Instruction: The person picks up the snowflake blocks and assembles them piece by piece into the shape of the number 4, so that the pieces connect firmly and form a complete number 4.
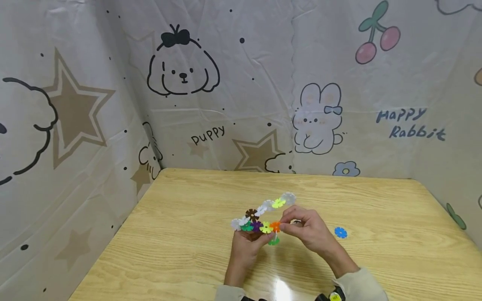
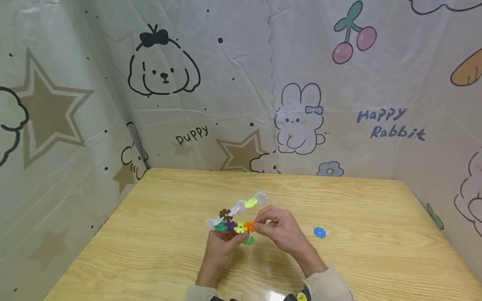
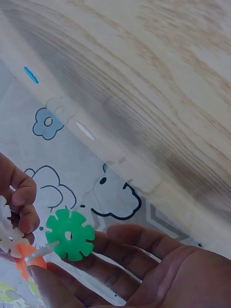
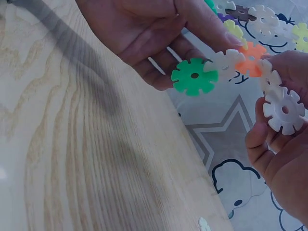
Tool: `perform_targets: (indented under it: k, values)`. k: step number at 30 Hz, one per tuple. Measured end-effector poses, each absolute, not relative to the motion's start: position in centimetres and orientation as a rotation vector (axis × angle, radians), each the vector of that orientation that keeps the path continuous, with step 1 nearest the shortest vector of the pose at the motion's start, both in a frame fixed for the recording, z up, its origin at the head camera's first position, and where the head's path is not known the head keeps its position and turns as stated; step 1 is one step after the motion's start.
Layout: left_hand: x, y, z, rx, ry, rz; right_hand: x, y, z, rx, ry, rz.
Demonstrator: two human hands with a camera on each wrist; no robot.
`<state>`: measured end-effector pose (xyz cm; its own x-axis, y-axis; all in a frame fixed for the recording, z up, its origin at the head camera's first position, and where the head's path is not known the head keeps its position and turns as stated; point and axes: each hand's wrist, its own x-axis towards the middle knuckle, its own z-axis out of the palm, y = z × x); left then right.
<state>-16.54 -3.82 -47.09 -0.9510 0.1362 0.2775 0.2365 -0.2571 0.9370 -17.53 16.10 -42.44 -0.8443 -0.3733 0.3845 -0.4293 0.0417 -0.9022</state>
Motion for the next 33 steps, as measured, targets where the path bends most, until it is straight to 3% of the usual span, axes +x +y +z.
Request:
perform_targets:
  k: [14, 33]
  values:
    - [-16.1, -3.8, -47.0, -0.346, -1.818, -2.433, -17.5, 16.0, -42.3, 0.860, -2.350, 1.878]
    - [-16.2, -5.4, -46.8, -0.145, -1.920, -2.386, -18.2, 18.3, -41.7, 0.438, -2.536, 1.634]
